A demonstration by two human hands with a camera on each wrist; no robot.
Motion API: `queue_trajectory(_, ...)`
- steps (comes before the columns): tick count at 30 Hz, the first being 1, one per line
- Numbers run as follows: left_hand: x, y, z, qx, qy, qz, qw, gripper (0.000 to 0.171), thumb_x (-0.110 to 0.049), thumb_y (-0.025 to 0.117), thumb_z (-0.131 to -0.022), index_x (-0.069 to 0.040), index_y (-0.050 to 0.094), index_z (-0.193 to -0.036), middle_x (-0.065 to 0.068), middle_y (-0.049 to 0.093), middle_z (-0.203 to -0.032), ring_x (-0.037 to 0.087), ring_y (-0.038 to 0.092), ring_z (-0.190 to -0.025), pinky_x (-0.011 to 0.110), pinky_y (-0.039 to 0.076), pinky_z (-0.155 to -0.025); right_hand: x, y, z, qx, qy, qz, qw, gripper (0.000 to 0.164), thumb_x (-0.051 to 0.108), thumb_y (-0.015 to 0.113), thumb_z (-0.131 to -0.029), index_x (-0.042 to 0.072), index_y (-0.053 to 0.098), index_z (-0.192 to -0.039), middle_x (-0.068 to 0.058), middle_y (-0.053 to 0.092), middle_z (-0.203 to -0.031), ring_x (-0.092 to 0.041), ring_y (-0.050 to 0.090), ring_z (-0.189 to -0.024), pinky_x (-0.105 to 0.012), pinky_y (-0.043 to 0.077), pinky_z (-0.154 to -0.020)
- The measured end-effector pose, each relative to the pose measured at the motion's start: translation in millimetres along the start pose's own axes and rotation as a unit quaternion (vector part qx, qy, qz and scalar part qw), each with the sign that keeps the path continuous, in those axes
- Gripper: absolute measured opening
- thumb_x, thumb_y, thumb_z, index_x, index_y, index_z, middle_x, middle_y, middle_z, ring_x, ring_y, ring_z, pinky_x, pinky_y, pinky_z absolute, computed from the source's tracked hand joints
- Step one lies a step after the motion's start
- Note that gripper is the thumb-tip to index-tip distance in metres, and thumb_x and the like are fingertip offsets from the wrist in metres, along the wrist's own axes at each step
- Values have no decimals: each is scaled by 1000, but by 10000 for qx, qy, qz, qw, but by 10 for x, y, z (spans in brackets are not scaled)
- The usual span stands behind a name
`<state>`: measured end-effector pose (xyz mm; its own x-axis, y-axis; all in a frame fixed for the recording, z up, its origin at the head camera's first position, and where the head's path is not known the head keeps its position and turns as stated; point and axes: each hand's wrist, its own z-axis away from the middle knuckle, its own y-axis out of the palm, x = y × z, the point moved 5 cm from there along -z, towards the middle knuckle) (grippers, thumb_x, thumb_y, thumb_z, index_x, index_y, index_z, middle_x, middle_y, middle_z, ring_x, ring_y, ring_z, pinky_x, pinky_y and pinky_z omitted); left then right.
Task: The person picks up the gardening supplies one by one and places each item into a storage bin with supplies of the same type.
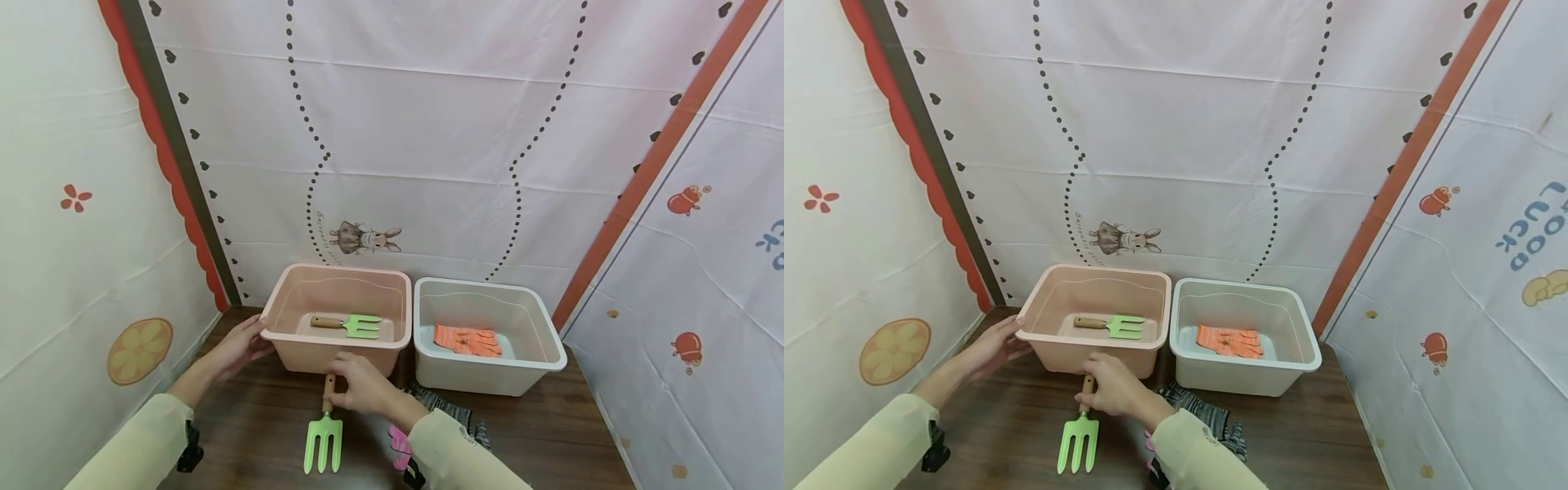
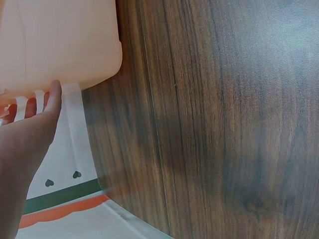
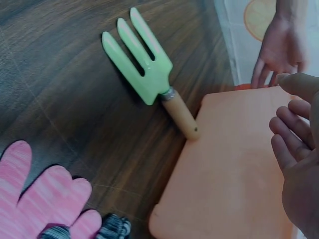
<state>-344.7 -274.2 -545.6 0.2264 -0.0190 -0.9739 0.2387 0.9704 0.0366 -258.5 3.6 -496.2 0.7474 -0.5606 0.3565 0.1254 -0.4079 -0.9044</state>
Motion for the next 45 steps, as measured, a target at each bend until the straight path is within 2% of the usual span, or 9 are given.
queue_trajectory(6, 8, 7, 10, 6, 32, -26, 10000, 70, -39, 34, -118, -3, 3, -169, 27, 10, -174, 44, 19, -158, 63, 34, -120, -57, 145, 10, 186, 162, 110, 9996, 45, 30, 85, -90, 13, 74, -130, 1, 70, -128, -12, 63, -119, -26, 49, -107)
queue_trajectory(14, 6, -9, 17, 49, 115, 36, 9999, 71, -39, 34, -118, -2, 3, -169, 28, 12, -173, 44, 19, -157, 63, 33, -121, -96, 314, 32, 430, 371, 297, 9979, 49, 34, 83, -92, 15, 71, -135, -4, 66, -141, -23, 56, -138, -33, 45, -116)
queue_trajectory(18, 17, -16, 14, 34, 90, 25, 10000, 71, -40, 35, -118, -2, 3, -169, 29, 13, -173, 44, 20, -157, 63, 33, -121, -117, 395, 34, 483, 443, 359, 9972, 49, 35, 84, -91, 16, 71, -134, -4, 65, -138, -20, 58, -133, -31, 47, -112)
queue_trajectory(23, 20, -13, 17, 36, 125, -25, 9999, 71, -40, 35, -117, -4, 3, -170, 27, 12, -173, 43, 20, -158, 63, 33, -121, -120, 478, 36, 452, 253, 328, 9981, 46, 31, 82, -92, 14, 71, -134, 1, 68, -128, -13, 63, -119, -26, 51, -103)
queue_trajectory(31, 11, -4, 21, 89, 276, -49, 9996, 71, -39, 35, -118, -4, 2, -170, 27, 10, -174, 45, 18, -158, 63, 32, -121, -144, 609, 91, 780, 435, 221, 9958, 47, 32, 80, -96, 16, 69, -139, -2, 61, -148, -18, 52, -142, -31, 45, -115)
queue_trajectory(36, 11, -1, 21, 84, 246, 19, 9997, 69, -37, 35, -118, -5, 3, -170, 26, 11, -174, 45, 18, -158, 63, 31, -122, -160, 655, 107, 823, 522, 192, 9951, 47, 30, 80, -97, 16, 68, -140, 0, 62, -146, -17, 55, -138, -31, 49, -111)
queue_trajectory(42, 11, -7, 14, 33, 226, -2, 9997, 69, -39, 35, -118, -5, 5, -170, 25, 12, -174, 44, 18, -158, 63, 32, -122, -161, 706, 102, 776, 376, 241, 9960, 47, 23, 81, -94, 13, 69, -138, 3, 65, -137, -12, 60, -126, -26, 52, -103)
queue_trajectory(45, 20, -10, 15, 3, 210, 22, 9998, 69, -38, 35, -118, -4, 5, -170, 25, 12, -174, 44, 18, -158, 63, 31, -122, -170, 753, 98, 840, 353, 296, 9954, 48, 16, 79, -93, 12, 67, -139, 2, 65, -138, -13, 59, -130, -26, 50, -106)
